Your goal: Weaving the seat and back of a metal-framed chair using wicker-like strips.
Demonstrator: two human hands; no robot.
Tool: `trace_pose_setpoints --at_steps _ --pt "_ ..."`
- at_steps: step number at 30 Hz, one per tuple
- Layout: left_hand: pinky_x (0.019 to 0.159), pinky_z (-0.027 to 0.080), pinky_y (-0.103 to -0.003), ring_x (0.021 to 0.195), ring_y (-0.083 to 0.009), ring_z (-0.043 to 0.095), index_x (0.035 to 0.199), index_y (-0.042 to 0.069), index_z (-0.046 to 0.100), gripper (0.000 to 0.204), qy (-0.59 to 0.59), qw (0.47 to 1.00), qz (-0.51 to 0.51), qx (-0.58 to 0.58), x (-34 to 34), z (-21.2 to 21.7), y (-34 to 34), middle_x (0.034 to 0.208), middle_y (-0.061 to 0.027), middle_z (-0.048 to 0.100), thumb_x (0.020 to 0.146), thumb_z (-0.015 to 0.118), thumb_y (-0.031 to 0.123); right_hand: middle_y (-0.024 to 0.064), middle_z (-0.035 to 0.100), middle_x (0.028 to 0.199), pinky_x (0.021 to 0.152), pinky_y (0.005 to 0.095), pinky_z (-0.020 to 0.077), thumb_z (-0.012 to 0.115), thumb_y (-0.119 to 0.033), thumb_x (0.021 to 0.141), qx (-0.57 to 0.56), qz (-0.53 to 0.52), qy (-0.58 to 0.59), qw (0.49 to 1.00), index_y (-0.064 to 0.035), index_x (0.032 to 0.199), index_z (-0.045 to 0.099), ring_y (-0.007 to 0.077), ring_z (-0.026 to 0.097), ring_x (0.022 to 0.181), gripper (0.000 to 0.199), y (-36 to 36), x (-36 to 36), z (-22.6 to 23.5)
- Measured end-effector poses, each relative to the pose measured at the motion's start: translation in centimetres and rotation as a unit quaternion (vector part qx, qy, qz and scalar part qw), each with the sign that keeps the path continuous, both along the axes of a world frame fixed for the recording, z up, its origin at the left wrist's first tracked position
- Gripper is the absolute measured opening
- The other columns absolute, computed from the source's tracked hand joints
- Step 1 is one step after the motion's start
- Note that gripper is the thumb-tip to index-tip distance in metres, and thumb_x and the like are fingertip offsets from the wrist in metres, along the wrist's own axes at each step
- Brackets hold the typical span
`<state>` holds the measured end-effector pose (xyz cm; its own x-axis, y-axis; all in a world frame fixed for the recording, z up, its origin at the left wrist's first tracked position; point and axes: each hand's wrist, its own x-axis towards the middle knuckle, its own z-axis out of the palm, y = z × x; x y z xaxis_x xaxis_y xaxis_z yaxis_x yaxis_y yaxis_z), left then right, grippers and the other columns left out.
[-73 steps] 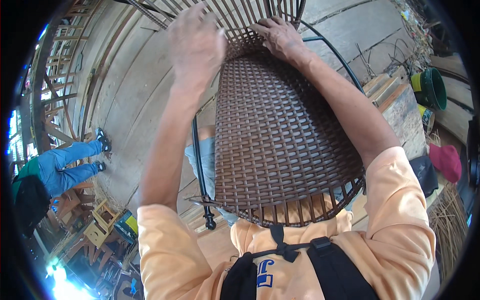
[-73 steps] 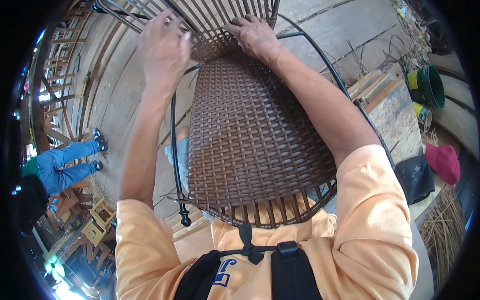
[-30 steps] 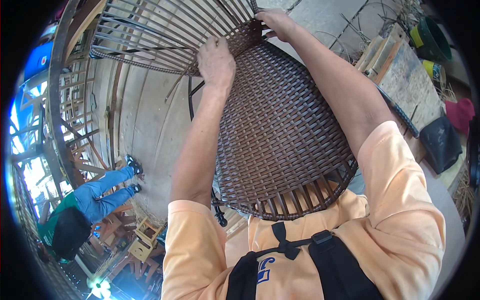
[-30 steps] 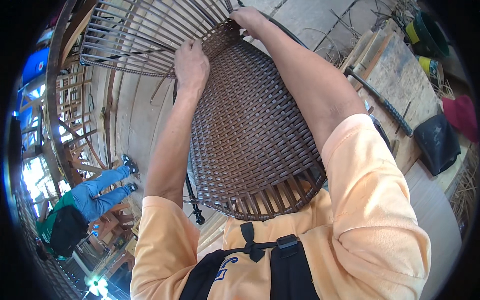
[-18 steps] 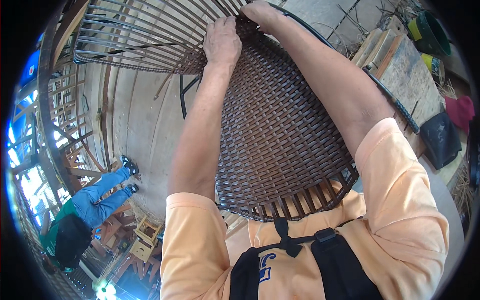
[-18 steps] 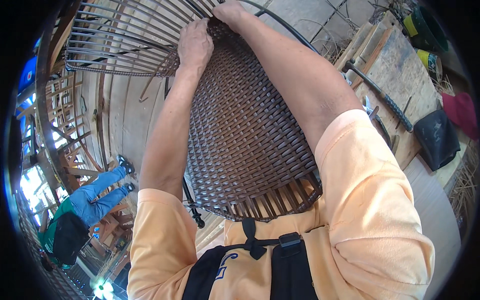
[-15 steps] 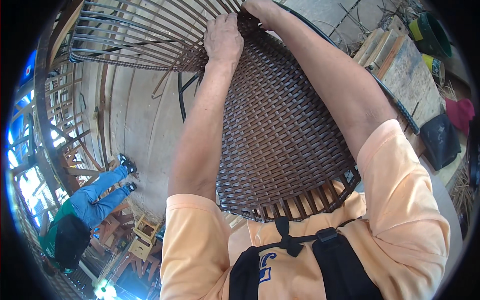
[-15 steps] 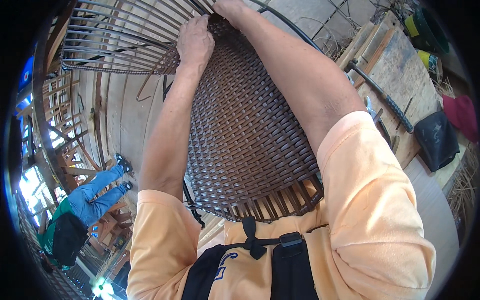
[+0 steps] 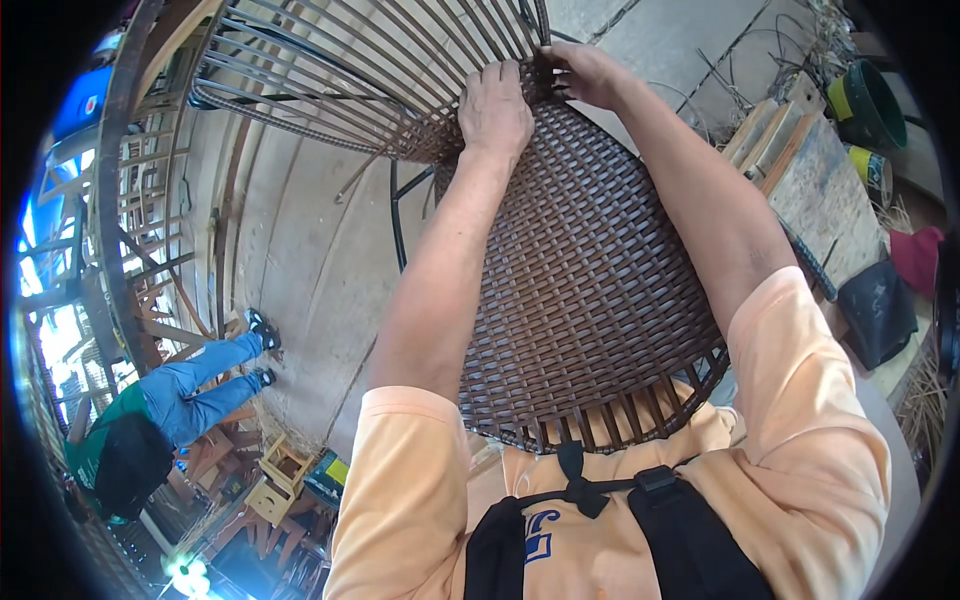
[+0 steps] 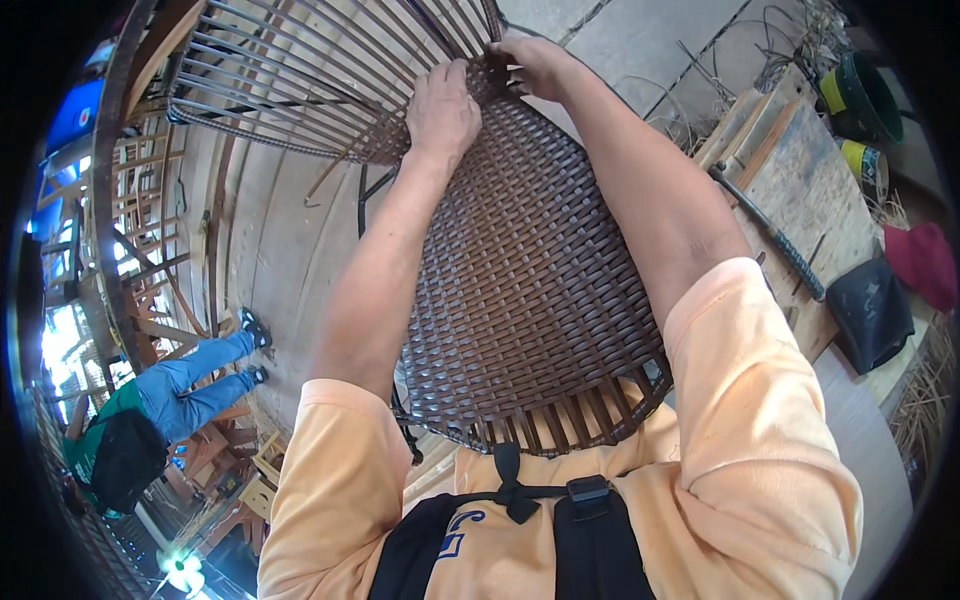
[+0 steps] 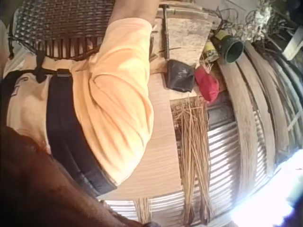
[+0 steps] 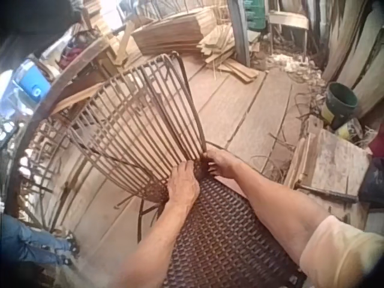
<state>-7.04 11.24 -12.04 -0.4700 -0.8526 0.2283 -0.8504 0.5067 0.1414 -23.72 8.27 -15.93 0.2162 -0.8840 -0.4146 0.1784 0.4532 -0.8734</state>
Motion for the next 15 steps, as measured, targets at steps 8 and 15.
trace_pose_setpoints --at_steps 8,15 --pt "0.086 0.046 -0.048 0.103 -0.0381 0.050 0.125 0.015 0.048 0.051 -0.050 0.996 0.033 0.067 -1.8 2.3 0.2 0.111 -0.0171 0.051 0.075 0.057 0.017 0.0083 0.058 0.090 0.067 0.0401 0.0477 0.054 -0.020 0.082 0.083 -0.126 -0.024 0.988 -0.0031 0.093 0.058 0.0226 0.056 0.079 0.020 0.0 0.3 1.6" --pt "0.090 0.044 -0.050 0.108 -0.0389 0.048 0.128 0.019 0.051 0.049 -0.070 0.990 0.059 0.110 -2.3 3.0 -0.5 0.117 -0.0171 0.050 0.079 0.050 0.014 0.0101 0.064 0.085 0.063 0.0343 0.0533 0.065 -0.015 0.069 -0.373 0.204 0.581 0.694 -0.0075 0.093 0.060 0.0262 0.063 0.074 0.025 -2.2 -0.5 1.0"
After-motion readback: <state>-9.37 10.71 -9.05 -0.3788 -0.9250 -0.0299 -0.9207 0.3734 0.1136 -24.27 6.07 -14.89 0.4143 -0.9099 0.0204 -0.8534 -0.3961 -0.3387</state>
